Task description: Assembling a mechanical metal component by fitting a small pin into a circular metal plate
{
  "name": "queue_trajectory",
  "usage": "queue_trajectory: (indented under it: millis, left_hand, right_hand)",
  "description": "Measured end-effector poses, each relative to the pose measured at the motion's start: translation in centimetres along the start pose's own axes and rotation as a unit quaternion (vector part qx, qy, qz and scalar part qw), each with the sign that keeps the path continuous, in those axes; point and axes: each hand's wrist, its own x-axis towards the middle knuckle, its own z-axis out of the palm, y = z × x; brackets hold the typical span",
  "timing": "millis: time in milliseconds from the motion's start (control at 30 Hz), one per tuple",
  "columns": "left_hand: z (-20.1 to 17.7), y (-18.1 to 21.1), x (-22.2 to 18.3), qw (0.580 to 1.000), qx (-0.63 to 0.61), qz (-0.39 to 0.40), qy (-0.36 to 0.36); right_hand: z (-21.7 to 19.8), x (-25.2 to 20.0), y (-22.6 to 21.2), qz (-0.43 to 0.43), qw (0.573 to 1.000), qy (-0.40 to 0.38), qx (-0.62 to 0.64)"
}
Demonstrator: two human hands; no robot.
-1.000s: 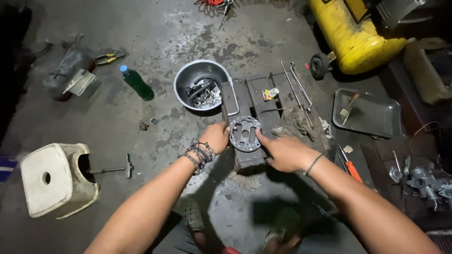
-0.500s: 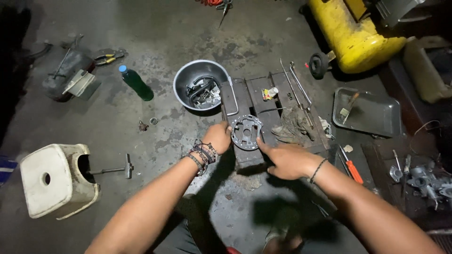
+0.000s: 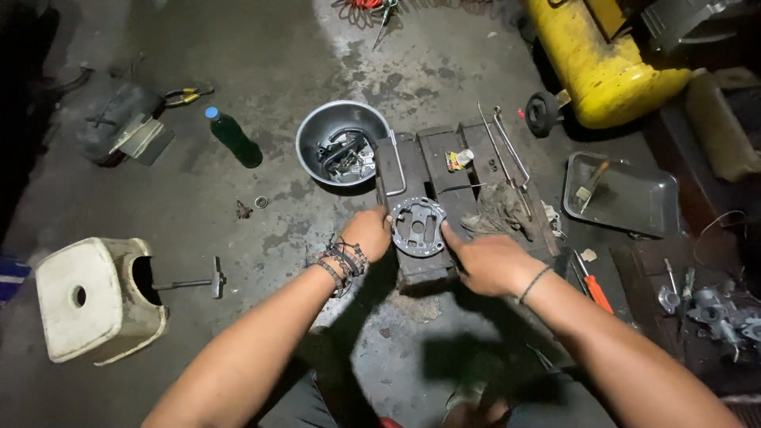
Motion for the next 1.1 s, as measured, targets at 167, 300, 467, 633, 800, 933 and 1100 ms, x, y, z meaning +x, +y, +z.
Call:
queue_trajectory:
  millis: [167, 300, 467, 633, 800, 933, 1100]
  left_hand:
    - [-0.4, 0.3, -0.1, 1.000, -0.002, -0.003, 0.001]
    - [-1.3, 0.8, -0.5, 1.000, -0.005, 0.010, -0.002]
    - [-1.5, 1.2, -0.5, 1.000, 0.003, 0.004, -0.006]
    - [-2.0, 1.3, -1.1, 1.000, 0.014, 0.007, -0.008]
    - [-2.3, 1.3, -1.2, 1.000, 0.022, 0.002, -0.018]
    - [-2.6, 1.6, -1.4, 0.999, 0.029, 0.000, -0.034]
    - [-2.3, 1.4, -0.9, 0.999, 0.045, -0.004, -0.014]
  right_hand:
    - [-1.1, -0.6, -0.4, 0.001, 0.999, 0.039, -0.003]
    - [-1.0, -0.3, -0.8, -0.005, 1.000, 0.030, 0.004]
    - [-0.8, -0.1, -0.6, -0.006, 0.999, 0.039, 0.003]
    - [-0.6, 0.1, -1.0, -0.008, 0.999, 0.033, 0.015]
    - [-0.6, 1.3, 0.7, 0.007, 0.998, 0.057, 0.016]
    - [-1.3, 0.3, -0.2, 0.008, 0.999, 0.028, 0.033]
    - [-1.4, 0.3, 0.5, 0.008, 0.998, 0.041, 0.041]
